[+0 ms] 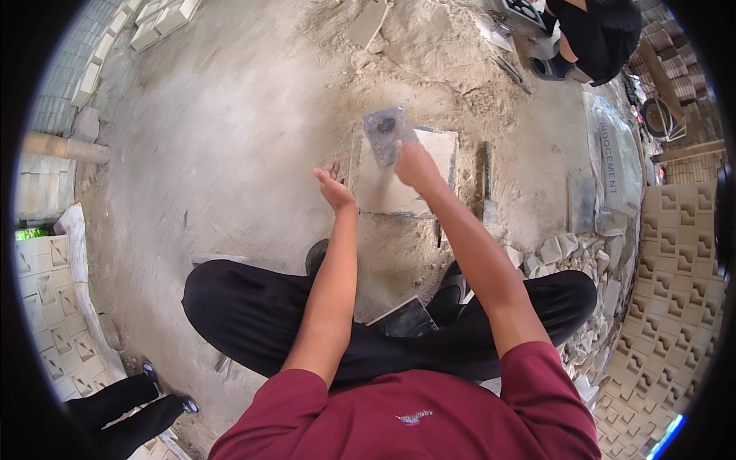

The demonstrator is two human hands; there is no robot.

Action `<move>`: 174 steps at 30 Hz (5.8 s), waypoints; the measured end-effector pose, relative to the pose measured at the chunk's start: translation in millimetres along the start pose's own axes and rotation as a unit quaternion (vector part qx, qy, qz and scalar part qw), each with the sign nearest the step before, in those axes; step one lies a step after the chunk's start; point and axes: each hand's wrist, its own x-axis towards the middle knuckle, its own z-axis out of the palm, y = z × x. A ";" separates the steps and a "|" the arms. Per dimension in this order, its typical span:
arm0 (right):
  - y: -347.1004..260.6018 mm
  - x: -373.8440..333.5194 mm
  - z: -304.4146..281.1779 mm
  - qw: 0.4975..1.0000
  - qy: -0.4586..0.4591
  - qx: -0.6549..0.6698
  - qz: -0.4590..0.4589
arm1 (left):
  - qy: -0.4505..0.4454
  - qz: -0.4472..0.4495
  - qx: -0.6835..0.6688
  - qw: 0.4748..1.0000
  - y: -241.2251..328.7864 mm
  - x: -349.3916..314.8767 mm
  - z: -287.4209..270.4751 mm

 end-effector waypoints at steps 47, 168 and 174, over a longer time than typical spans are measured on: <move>12.5 -65.3 -41.0 0.981 -0.189 -0.029 -0.035 | -0.140 0.212 0.427 0.868 34.4 -0.9 5.9; 30.1 -90.3 -5.7 0.985 -0.152 0.077 0.035 | -0.179 0.391 0.662 0.614 2.1 -4.2 77.3; 38.3 -86.7 -33.9 0.979 -0.196 0.026 0.050 | -0.161 0.372 0.681 0.610 6.5 -14.7 97.9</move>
